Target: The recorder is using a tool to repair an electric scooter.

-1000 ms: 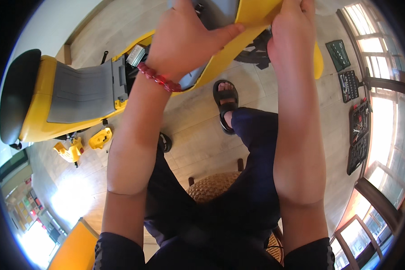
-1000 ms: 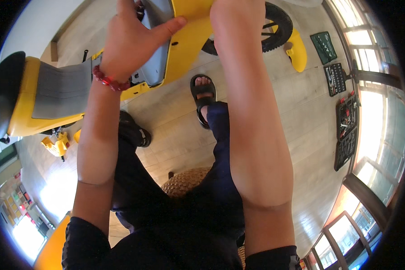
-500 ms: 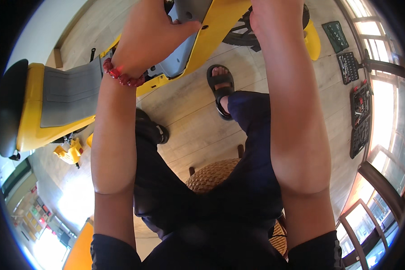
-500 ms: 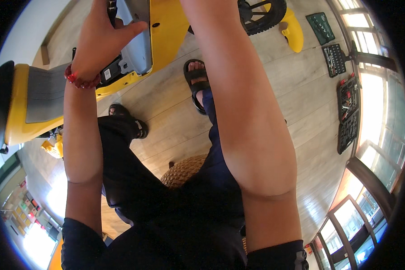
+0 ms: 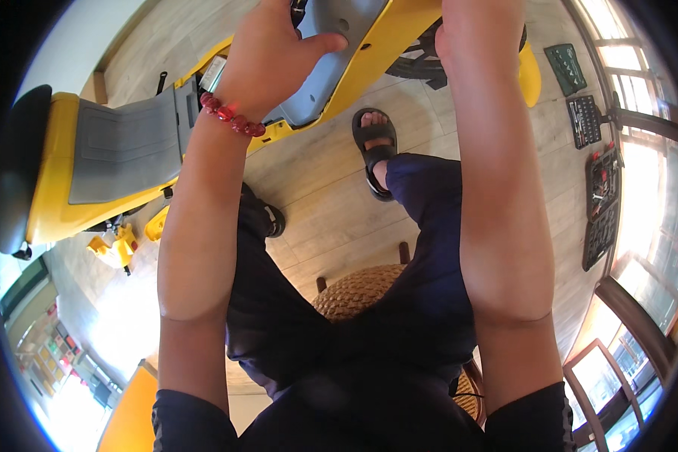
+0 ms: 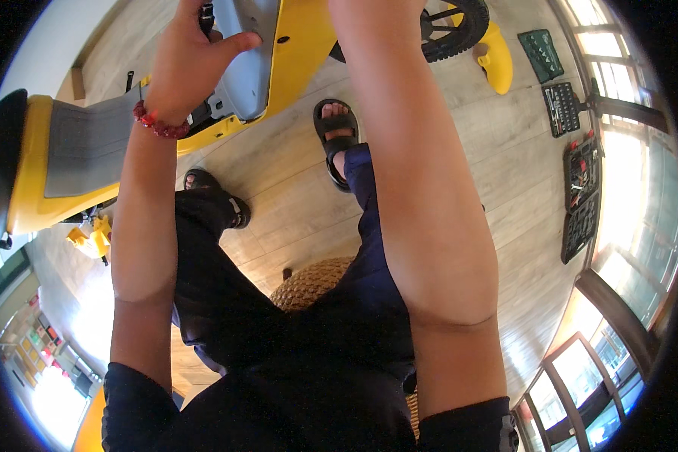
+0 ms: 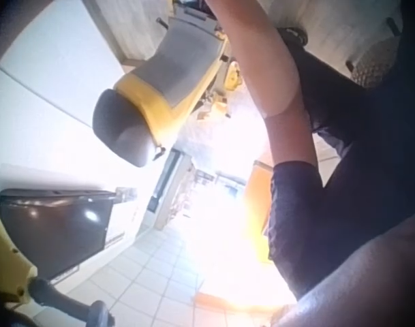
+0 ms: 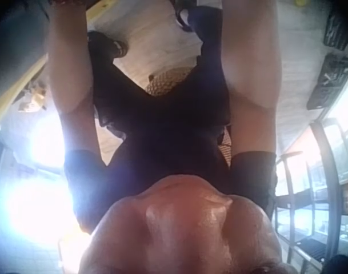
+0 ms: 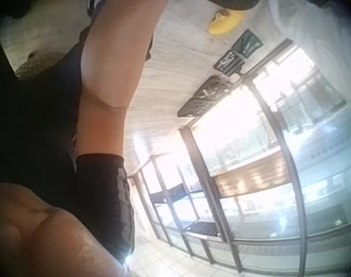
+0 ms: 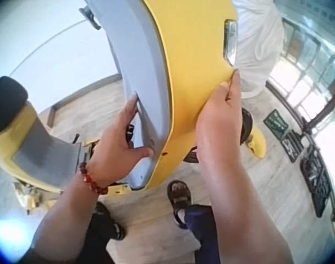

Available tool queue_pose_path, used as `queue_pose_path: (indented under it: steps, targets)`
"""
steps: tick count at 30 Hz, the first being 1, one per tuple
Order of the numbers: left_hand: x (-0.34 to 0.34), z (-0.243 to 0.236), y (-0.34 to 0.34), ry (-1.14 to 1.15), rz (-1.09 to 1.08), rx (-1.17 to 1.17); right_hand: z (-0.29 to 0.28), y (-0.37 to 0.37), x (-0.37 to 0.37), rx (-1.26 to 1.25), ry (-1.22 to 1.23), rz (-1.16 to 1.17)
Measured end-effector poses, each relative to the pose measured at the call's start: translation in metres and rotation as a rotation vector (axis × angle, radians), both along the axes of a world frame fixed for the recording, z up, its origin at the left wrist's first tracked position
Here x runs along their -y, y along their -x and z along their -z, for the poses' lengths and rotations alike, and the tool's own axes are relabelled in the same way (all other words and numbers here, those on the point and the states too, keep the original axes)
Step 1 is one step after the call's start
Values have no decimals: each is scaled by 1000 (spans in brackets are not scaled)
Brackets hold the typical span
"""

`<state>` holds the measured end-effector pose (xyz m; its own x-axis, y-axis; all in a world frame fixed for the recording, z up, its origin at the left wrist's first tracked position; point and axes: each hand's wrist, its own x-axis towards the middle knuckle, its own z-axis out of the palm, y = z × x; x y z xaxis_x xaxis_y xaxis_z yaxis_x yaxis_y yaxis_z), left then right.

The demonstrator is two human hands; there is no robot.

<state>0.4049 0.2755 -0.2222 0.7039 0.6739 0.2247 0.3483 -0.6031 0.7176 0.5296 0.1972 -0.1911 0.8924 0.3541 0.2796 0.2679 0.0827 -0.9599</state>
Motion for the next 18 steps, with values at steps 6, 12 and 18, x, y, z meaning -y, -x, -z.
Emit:
queue_pose_path:
  steps: [6, 12, 18]
  targets:
    - [-5, 8, 7, -63, 29, 58, -5, 7, -1, -44, 34, -18]
    - [-4, 13, 4, 11, 68, 123, -58, -58, 32, -1004, 4, -562]
    - [-11, 21, 8, 54, 66, 113, -1, -7, -9, -41, 78, 43]
